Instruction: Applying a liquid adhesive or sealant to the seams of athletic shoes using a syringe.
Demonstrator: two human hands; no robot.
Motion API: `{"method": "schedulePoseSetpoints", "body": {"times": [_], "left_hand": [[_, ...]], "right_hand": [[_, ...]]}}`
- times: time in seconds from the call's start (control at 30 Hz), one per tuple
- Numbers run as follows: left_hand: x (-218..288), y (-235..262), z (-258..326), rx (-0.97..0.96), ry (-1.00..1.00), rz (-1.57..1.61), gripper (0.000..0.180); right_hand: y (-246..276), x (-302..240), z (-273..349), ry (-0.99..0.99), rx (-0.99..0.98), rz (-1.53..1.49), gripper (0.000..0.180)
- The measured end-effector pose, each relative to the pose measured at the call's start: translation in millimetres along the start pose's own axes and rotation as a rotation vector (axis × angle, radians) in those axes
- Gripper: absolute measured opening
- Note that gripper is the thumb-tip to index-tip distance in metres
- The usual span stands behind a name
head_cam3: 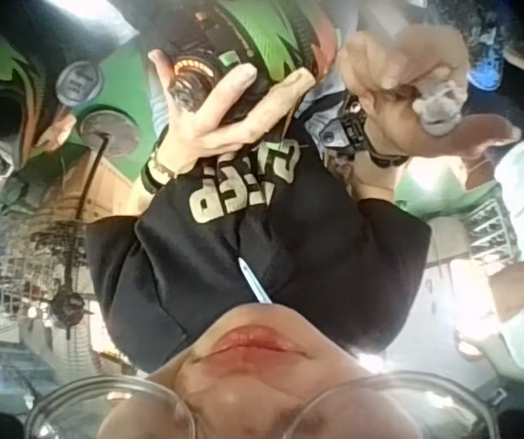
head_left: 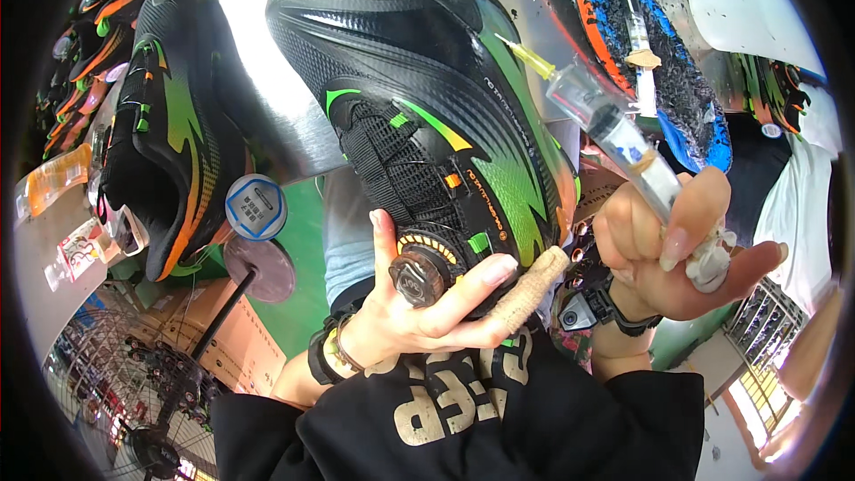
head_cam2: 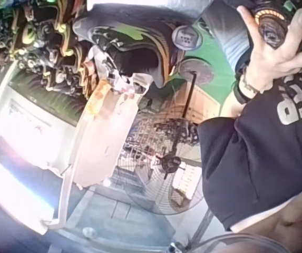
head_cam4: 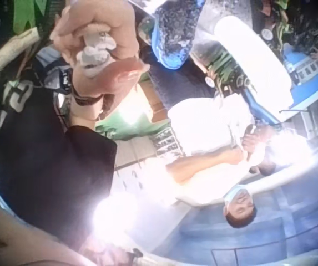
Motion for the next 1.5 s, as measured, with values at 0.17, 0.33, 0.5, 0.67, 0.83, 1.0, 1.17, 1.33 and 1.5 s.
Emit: {"method": "schedulePoseSetpoints", "body": {"times": [0.17,0.33,0.5,0.67,0.83,1.0,1.17,1.33,1.5], "left_hand": [[-4,2,3,-0.031,-0.055,-0.032,0.032],[-3,3,0,-0.019,-0.046,-0.036,0.032],[-2,2,-1,-0.019,-0.034,-0.049,0.031],[0,-1,-5,0.009,0.004,-0.022,0.031],[-2,4,-2,-0.067,-0.006,0.041,0.031],[-1,-3,-1,-0.009,0.013,0.077,0.031],[3,1,-7,0.011,0.146,0.184,0.031],[1,7,-8,-0.076,0.191,0.151,0.035],[-1,0,25,-0.119,0.160,0.190,0.042]], "right_hand": [[-3,9,1,-0.025,0.018,-0.004,0.064],[-3,11,-3,-0.033,0.104,0.031,0.066],[0,5,1,-0.084,0.186,0.081,0.067],[2,3,16,-0.063,0.202,0.096,0.077],[4,0,31,-0.106,0.262,0.212,0.090],[6,2,44,-0.111,0.281,0.156,0.087],[5,-3,51,-0.147,0.267,0.161,0.074],[15,-2,69,-0.203,0.269,0.188,0.081],[17,0,81,-0.267,0.334,0.240,0.084]]}}
Point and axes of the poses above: each hand's wrist, its own z-axis away from the middle knuckle, its own y-axis out of the back of the hand, x = y × z, the point moved 2 cm from there along -z, towards the middle knuckle, and after that the axes turned 3 degrees about -y, right-handed, at the moved point
